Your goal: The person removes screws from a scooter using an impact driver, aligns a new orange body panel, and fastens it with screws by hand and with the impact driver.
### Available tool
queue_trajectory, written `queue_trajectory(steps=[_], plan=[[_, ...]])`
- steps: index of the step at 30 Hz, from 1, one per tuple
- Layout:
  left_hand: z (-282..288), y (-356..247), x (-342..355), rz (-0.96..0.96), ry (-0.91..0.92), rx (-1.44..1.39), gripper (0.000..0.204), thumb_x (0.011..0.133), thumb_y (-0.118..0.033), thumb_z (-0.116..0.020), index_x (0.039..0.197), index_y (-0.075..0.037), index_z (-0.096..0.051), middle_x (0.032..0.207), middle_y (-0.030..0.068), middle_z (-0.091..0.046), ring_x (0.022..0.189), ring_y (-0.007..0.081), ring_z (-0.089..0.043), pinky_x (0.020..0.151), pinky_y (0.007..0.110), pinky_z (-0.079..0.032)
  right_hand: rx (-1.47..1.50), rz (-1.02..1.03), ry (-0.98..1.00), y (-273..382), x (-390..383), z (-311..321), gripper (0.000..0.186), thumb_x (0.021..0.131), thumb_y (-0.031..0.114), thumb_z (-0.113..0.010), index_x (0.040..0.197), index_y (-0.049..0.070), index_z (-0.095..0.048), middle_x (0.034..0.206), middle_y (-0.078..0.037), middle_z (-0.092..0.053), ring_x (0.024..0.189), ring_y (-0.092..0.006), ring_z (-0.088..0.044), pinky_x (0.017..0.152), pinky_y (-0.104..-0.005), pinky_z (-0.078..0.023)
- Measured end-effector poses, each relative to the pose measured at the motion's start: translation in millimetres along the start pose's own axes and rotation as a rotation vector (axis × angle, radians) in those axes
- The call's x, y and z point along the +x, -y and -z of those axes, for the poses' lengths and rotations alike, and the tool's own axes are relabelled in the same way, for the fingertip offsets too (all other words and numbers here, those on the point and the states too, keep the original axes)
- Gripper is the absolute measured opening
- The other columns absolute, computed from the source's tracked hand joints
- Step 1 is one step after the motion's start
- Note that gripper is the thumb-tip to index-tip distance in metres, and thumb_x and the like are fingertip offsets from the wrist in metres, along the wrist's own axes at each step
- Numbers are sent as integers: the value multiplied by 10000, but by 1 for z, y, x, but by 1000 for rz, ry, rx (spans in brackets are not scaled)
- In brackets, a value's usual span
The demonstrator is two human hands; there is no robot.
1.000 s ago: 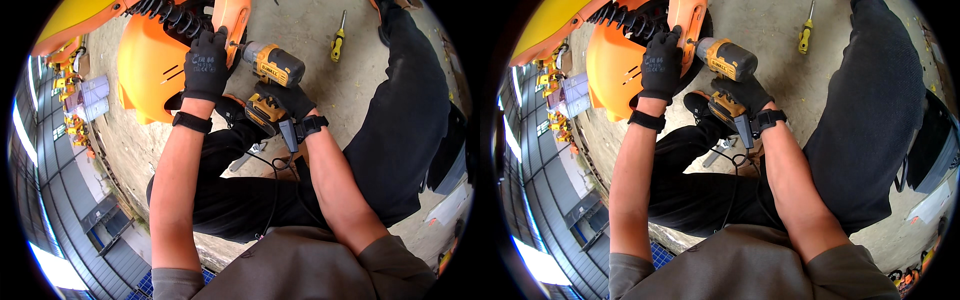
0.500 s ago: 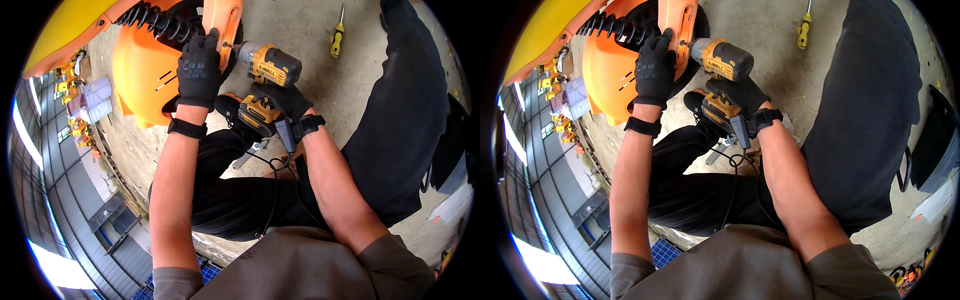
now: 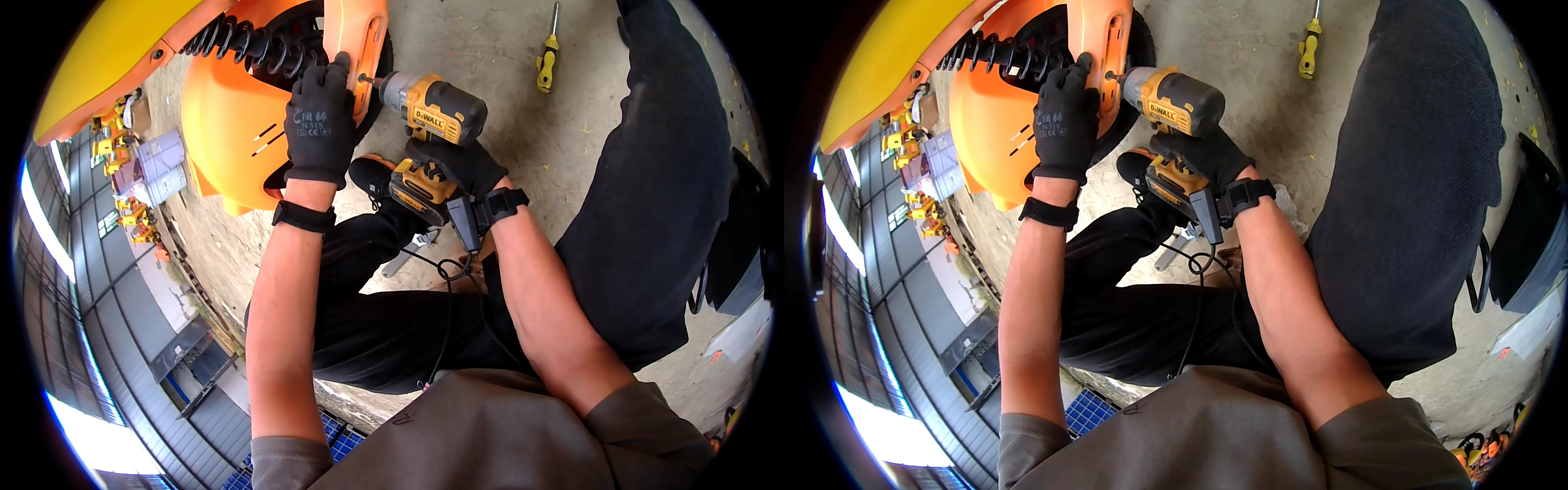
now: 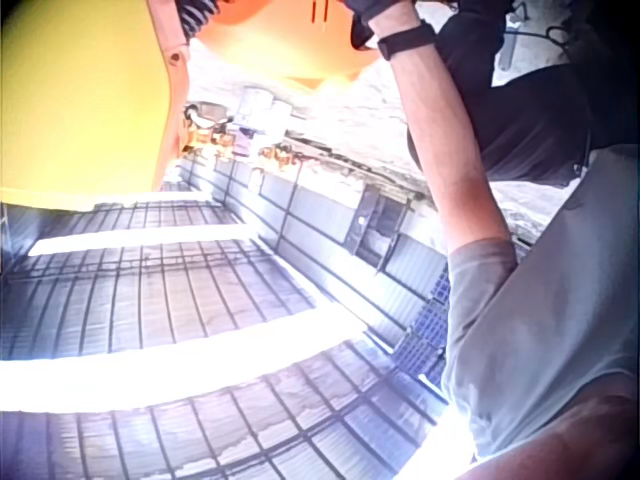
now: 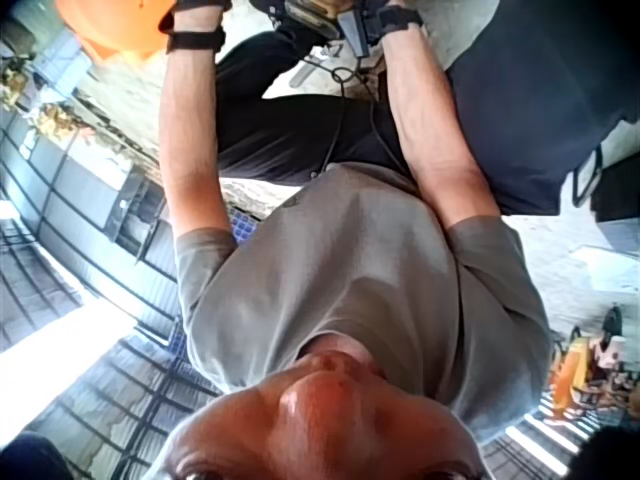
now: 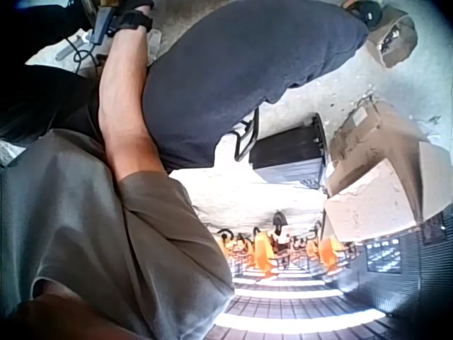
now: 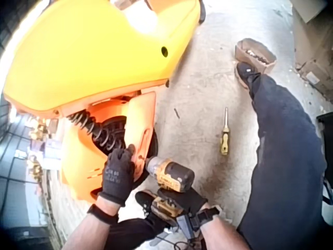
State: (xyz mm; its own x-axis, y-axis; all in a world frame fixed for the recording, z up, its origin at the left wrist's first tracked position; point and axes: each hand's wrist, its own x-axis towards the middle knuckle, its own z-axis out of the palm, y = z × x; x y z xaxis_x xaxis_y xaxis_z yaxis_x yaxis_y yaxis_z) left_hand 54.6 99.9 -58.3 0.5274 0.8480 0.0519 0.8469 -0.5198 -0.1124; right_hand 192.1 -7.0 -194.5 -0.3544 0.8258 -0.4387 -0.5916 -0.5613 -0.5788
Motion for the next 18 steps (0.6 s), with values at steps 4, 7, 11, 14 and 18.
queue_trajectory(steps=[4,7,11,14,18], plan=[[0,0,0,-5,-3,12,488,804,-92,-637,1285,-122,-560,1040,128,-589,944,334,-584,784,420,-495,16,82,20,-1,1,4,351,814,134,-744,1126,43,-612,943,-35,-651,847,-133,-631,745,-288,-531],[1,-1,0,4,3,9,489,808,-91,-635,1289,-128,-556,1044,132,-588,942,337,-583,785,423,-495,2,84,32,-3,3,4,358,816,138,-745,1134,42,-610,947,-34,-651,849,-134,-632,747,-289,-532],[3,-2,1,22,21,-1,494,809,-86,-633,1294,-136,-549,1048,137,-586,942,344,-581,787,428,-493,24,14,39,1,1,4,362,822,155,-742,1138,41,-607,960,-40,-655,856,-135,-634,750,-293,-532],[2,-2,1,21,15,-12,495,810,-85,-632,1295,-137,-545,1050,137,-585,945,346,-579,788,430,-492,-9,12,46,1,1,7,362,824,169,-741,1137,47,-607,971,-42,-659,866,-135,-636,757,-293,-530],[1,0,0,16,3,-30,501,807,-81,-633,1296,-142,-541,1050,133,-585,952,346,-576,790,428,-491,-62,30,25,5,1,10,350,820,176,-746,1124,64,-613,980,-35,-655,880,-125,-628,771,-285,-520]])
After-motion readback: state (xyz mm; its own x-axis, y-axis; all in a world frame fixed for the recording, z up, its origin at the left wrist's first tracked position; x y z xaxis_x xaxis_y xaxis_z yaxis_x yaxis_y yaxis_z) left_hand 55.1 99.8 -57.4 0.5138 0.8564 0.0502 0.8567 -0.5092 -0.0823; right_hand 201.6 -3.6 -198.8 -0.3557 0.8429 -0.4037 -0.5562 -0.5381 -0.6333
